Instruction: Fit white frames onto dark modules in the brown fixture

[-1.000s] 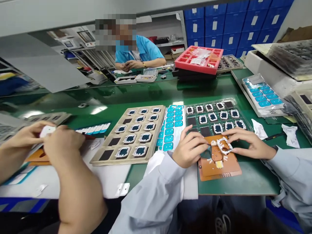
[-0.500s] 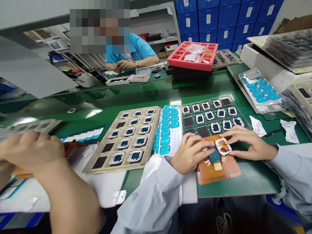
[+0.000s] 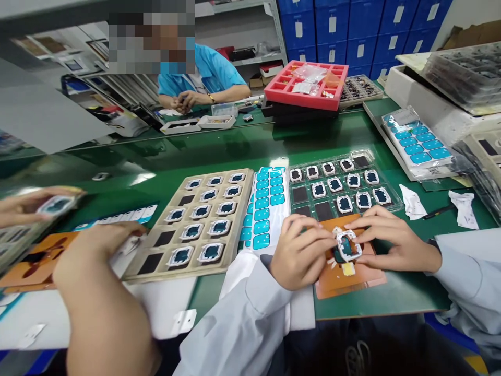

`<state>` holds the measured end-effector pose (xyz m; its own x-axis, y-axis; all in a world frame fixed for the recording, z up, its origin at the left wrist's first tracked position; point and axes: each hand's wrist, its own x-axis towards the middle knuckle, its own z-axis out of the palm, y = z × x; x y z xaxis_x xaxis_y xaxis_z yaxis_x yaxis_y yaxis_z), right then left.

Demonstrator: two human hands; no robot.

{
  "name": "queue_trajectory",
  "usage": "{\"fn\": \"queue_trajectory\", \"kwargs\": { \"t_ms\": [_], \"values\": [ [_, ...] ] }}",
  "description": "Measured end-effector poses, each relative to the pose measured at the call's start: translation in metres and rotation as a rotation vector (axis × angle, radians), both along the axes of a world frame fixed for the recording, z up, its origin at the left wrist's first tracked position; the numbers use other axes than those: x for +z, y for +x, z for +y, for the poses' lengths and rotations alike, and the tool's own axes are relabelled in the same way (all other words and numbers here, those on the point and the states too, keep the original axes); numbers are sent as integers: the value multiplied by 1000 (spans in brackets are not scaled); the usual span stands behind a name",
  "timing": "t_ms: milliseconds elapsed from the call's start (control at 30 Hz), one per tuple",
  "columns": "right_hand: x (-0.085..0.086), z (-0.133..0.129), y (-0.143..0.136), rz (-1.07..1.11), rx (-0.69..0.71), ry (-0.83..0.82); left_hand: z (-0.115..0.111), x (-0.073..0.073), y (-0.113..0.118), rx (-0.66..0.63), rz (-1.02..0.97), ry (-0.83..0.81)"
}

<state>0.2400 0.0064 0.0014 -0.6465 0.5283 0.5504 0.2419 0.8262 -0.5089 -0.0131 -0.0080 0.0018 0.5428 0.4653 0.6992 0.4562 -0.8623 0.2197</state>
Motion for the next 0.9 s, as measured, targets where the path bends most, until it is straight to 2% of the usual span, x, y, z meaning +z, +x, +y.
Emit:
{"fn": "queue_trajectory", "kwargs": {
  "t_ms": [100, 267, 400, 533, 633, 733, 800, 833, 900],
  "values": [
    [-2, -5, -7, -1, -25, -13, -3, 2, 2, 58, -64, -81],
    [-6, -8, -10, -16, -48, 7, -5, 1, 4, 91, -11, -161],
    [-6, -9, -10, -23, -59, -2, -4, -1, 2, 100, 23, -176],
    [-4, -9, -11, -81, -64, 4, -3, -6, 3, 74, 40, -263],
    [-5, -8, -13, -87, -58, 27, -2, -10, 4, 49, -33, -348],
    [-6, -8, -14, 0, -66, 48, 1, -13, 2, 50, -129, -390],
    [-7, -6, -14, 54, -77, 38, 8, -14, -5, 146, -165, -361],
    [-7, -5, -12, 73, -90, 27, 13, -16, -10, 242, -168, -335],
    [-7, 3, -5, 113, -143, 10, 27, -21, -22, 521, -114, -308]
  ]
}}
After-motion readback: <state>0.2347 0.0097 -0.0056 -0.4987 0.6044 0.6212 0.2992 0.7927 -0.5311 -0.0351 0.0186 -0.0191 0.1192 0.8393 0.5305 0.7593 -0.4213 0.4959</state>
